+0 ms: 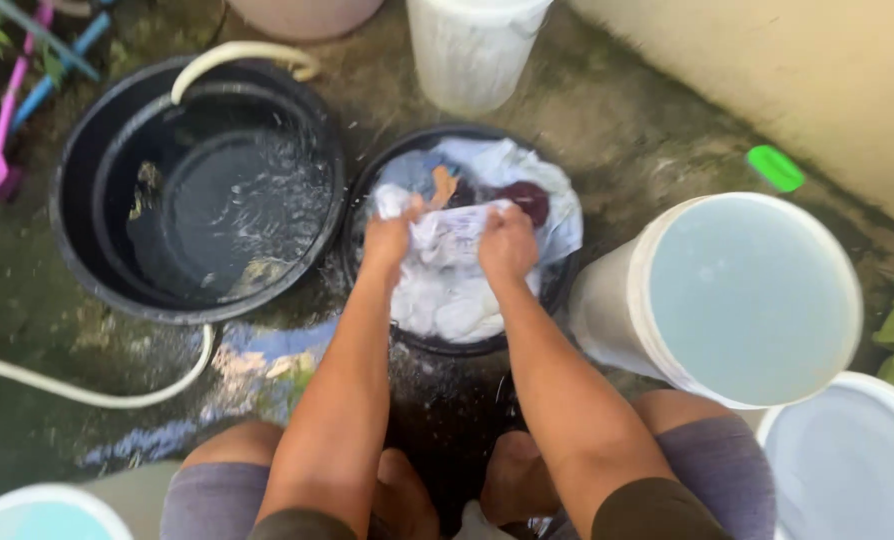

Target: Hand washing various items of clothing in buckets of soapy water and rinsing them.

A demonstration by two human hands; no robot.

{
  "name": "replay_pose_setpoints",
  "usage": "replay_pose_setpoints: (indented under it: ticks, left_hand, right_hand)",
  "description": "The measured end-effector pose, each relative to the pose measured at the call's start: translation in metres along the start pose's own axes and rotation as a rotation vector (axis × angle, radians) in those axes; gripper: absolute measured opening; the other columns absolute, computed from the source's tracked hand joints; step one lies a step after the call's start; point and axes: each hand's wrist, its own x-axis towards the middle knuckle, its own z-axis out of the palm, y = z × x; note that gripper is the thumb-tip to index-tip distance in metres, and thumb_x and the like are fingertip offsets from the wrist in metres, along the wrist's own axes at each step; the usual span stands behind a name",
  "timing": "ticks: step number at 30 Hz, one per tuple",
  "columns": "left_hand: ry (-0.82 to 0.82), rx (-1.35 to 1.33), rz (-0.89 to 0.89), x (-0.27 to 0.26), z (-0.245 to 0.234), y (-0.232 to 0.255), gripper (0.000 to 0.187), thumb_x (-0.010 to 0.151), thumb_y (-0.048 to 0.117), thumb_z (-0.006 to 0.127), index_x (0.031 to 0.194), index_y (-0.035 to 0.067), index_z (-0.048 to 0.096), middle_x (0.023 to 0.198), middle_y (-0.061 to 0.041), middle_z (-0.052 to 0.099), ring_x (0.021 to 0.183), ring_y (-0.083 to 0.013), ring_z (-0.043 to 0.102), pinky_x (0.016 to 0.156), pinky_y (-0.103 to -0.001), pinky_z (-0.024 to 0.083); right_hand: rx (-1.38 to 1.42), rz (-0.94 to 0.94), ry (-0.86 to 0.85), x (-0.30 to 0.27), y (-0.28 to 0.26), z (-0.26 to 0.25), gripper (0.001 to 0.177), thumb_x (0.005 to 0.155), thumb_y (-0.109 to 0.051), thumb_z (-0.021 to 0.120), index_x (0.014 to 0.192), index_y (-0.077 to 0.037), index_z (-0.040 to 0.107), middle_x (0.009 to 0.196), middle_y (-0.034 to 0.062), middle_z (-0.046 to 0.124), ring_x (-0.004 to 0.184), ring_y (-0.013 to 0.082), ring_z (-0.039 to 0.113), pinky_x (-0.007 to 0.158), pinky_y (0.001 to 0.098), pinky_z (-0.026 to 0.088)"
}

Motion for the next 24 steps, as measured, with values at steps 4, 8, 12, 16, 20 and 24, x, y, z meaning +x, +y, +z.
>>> replay_pose_setpoints:
  ticks: [4,8,12,16,20,24]
  left_hand:
    - [0.293,1.046,0.366,0.011,-0.039,-0.048,0.081,0.081,0.036,0.080,0.141,-0.004,0.041,0.112,-0.024,0.069,0.099,-0.0363,0.071,0.083,-0.044,0.059]
    - [0.161,1.733,0.417,0.027,-0.064,-0.107,0.078,0.080,0.029,0.076,0.146,0.011,0.037,0.140,-0.030,0.051,0.124,-0.0458,0.053,0.098,-0.050,0.046]
    - [0.059,1.852,0.100,0.056,-0.077,-0.115,0.056,0.093,0.026,0.063,0.144,0.019,0.042,0.138,-0.025,0.055,0.126,-0.0462,0.054,0.105,-0.053,0.043]
    - [0.252,1.568,0.415,0.058,-0.091,-0.073,0.053,0.085,0.015,0.067,0.137,0.016,0.057,0.123,-0.018,0.070,0.116,-0.0373,0.067,0.098,-0.050,0.052]
    - [0.178,0.527,0.272,0.048,-0.084,-0.035,0.039,0.090,0.024,0.075,0.122,0.001,0.072,0.107,-0.014,0.078,0.096,-0.0313,0.074,0.077,-0.044,0.059]
    - [0.242,0.050,0.172,-0.018,-0.020,0.003,0.037,0.089,0.030,0.063,0.123,0.017,0.054,0.110,-0.002,0.068,0.097,-0.0217,0.069,0.072,-0.047,0.061]
  right_hand:
    - [-0.084,0.041,-0.141,-0.027,0.026,0.040,0.036,0.101,-0.038,0.061,0.122,-0.008,0.061,0.117,0.0220,0.067,0.100,0.0442,0.067,0.083,0.0560,0.052]
    - [-0.192,-0.138,-0.513,-0.059,0.088,0.103,0.051,0.092,-0.026,0.055,0.139,-0.006,0.053,0.130,0.0289,0.059,0.107,0.0466,0.064,0.087,0.0537,0.051]
    - [-0.292,-0.236,-0.601,-0.051,0.097,0.111,0.044,0.087,-0.017,0.051,0.126,-0.010,0.069,0.129,0.0205,0.066,0.120,0.0397,0.062,0.103,0.0480,0.049]
    - [-0.204,0.185,-0.534,-0.027,0.054,0.050,0.037,0.097,-0.023,0.048,0.124,-0.012,0.071,0.127,0.0213,0.067,0.119,0.0401,0.062,0.102,0.0501,0.049]
    - [0.374,0.373,-0.293,0.010,0.053,0.039,0.036,0.103,-0.041,0.058,0.113,-0.010,0.075,0.119,0.0188,0.074,0.114,0.0377,0.067,0.104,0.0502,0.052]
    - [1.793,0.836,-0.673,0.020,-0.044,-0.034,0.055,0.094,-0.055,0.054,0.110,-0.004,0.066,0.106,0.0125,0.075,0.094,0.0310,0.074,0.086,0.0468,0.060]
